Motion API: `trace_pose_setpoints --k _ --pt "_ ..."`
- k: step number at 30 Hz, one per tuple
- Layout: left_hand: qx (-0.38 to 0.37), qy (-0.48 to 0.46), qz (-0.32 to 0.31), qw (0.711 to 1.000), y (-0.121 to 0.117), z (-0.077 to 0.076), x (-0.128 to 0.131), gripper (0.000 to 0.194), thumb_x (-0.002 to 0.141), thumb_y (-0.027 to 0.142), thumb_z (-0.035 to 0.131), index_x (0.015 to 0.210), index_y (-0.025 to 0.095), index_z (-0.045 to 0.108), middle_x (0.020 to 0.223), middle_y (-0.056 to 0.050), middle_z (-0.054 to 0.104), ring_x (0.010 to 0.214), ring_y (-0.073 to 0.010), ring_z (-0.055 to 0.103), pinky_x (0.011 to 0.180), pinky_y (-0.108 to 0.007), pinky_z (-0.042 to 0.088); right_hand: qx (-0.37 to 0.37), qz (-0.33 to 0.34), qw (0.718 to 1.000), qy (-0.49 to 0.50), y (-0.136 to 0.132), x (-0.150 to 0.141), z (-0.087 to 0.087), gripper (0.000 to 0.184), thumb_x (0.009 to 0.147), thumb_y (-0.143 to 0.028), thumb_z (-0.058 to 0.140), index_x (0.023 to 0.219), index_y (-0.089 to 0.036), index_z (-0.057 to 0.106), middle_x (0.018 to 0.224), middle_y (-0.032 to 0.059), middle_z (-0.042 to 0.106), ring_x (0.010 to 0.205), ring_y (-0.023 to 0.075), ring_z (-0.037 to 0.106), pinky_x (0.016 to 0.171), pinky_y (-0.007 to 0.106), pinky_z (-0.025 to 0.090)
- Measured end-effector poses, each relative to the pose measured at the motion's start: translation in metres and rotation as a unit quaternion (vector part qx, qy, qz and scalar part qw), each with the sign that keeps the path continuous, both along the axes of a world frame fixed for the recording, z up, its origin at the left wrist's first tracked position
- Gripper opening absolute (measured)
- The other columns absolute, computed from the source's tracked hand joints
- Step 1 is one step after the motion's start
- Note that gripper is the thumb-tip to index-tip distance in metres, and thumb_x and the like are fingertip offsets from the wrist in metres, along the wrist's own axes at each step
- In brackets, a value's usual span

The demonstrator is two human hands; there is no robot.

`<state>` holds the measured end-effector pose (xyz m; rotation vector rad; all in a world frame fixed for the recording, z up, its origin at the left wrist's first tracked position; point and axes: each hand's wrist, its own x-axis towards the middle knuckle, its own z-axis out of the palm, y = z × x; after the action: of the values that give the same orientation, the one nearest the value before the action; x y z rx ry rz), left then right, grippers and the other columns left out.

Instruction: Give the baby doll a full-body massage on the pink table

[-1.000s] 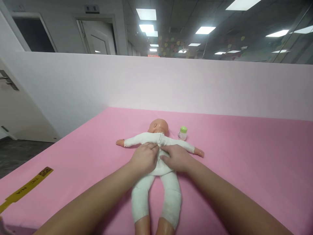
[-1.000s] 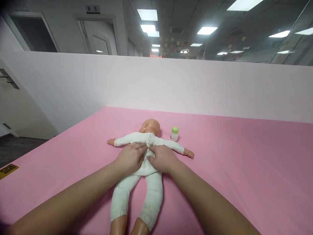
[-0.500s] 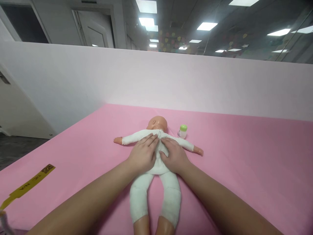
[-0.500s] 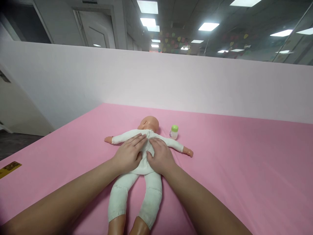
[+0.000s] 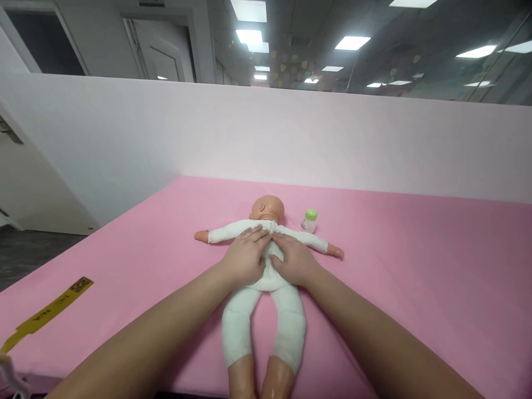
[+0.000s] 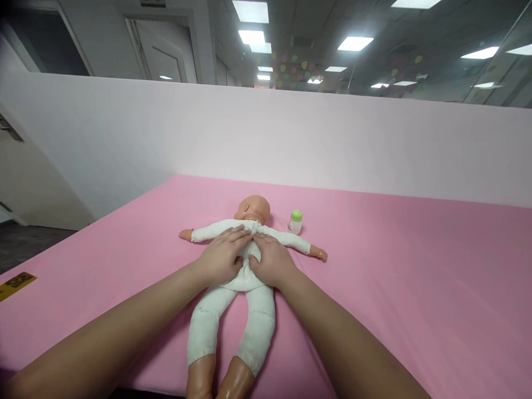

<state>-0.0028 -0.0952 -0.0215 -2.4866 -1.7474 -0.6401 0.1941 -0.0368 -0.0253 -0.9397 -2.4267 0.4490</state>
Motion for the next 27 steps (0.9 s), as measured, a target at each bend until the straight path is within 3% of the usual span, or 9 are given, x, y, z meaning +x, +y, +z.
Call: trace_pose_setpoints --k 4,7,10,15,19,21,24,27 --pt "0.017 -0.013 0.031 0.999 0.001 -0.004 -0.005 0.084 0.077 0.017 0.06 0.159 0.013 0.042 0.168 -0.011 0.033 0.16 -0.0309 0.022 0.132 -0.049 0.022 0.015 -0.051 0.999 0.005 0.004 0.002 -0.012 0.082 0.088 -0.036 0.065 0.16 -0.008 0.04 0.165 0.0163 0.037 0.155 0.0312 0.032 0.129 0.049 0.025" --pt "-0.015 -0.019 0.036 0.999 0.005 -0.007 -0.009 0.09 0.079 0.022 0.06 0.164 0.01 0.032 0.171 -0.013 0.023 0.161 -0.0312 0.018 0.133 -0.05 0.02 -0.023 -0.07 0.997 -0.022 0.01 0.001 -0.016 0.095 0.087 -0.044 0.066 0.164 -0.004 0.028 0.169 0.0188 0.027 0.158 0.0333 0.024 0.13 0.05 0.023" --pt "-0.056 -0.024 0.02 0.998 0.011 -0.008 -0.012 0.092 0.079 0.025 0.06 0.164 0.01 0.031 0.171 -0.014 0.025 0.16 -0.0311 0.022 0.132 -0.049 0.021 -0.056 -0.06 0.995 -0.062 0.017 -0.002 -0.014 0.096 0.087 -0.047 0.065 0.163 -0.001 0.028 0.167 0.0214 0.031 0.156 0.0361 0.027 0.129 0.05 0.023" --pt "-0.069 -0.036 0.009 0.997 0.017 -0.007 -0.016 0.091 0.076 0.024 0.062 0.162 0.012 0.037 0.168 -0.013 0.032 0.157 -0.0313 0.029 0.13 -0.046 0.026 -0.028 -0.02 0.997 -0.074 0.022 -0.005 -0.012 0.091 0.087 -0.045 0.067 0.162 -0.005 0.033 0.164 0.0212 0.038 0.152 0.0363 0.034 0.127 0.05 0.025" --pt "-0.043 -0.101 0.032 0.993 0.011 -0.005 -0.016 0.08 0.08 0.027 0.061 0.158 0.016 0.045 0.165 -0.01 0.039 0.154 -0.0303 0.036 0.128 -0.045 0.031 0.013 -0.058 0.996 -0.063 0.014 -0.002 -0.014 0.078 0.093 -0.047 0.059 0.158 -0.006 0.041 0.161 0.0197 0.043 0.15 0.036 0.035 0.126 0.05 0.024" --pt "-0.007 -0.154 0.066 0.986 0.006 -0.002 -0.019 0.065 0.085 0.032 0.06 0.148 0.02 0.055 0.156 -0.008 0.051 0.144 -0.0286 0.049 0.121 -0.043 0.04 0.039 -0.089 0.994 -0.053 0.007 0.002 -0.011 0.072 0.095 -0.05 0.058 0.155 -0.013 0.046 0.157 0.0173 0.046 0.145 0.0374 0.038 0.124 0.053 0.025" --pt "0.001 -0.201 0.156 0.967 0.0 0.004 -0.029 0.038 0.091 0.046 0.057 0.117 0.021 0.069 0.121 -0.008 0.071 0.11 -0.028 0.068 0.099 -0.043 0.053 0.016 -0.131 0.99 -0.052 -0.002 0.009 -0.004 0.076 0.096 -0.06 0.055 0.159 -0.02 0.039 0.156 0.0169 0.045 0.138 0.0393 0.045 0.115 0.055 0.035" --pt "-0.093 -0.231 0.234 0.94 0.002 0.003 -0.042 0.048 0.091 0.064 0.052 0.094 0.02 0.069 0.096 -0.009 0.074 0.09 -0.0292 0.071 0.084 -0.043 0.054 -0.045 -0.147 0.986 -0.058 -0.005 0.014 0.001 0.08 0.098 -0.067 0.048 0.162 -0.021 0.033 0.156 0.0184 0.043 0.136 0.0395 0.049 0.106 0.052 0.044"
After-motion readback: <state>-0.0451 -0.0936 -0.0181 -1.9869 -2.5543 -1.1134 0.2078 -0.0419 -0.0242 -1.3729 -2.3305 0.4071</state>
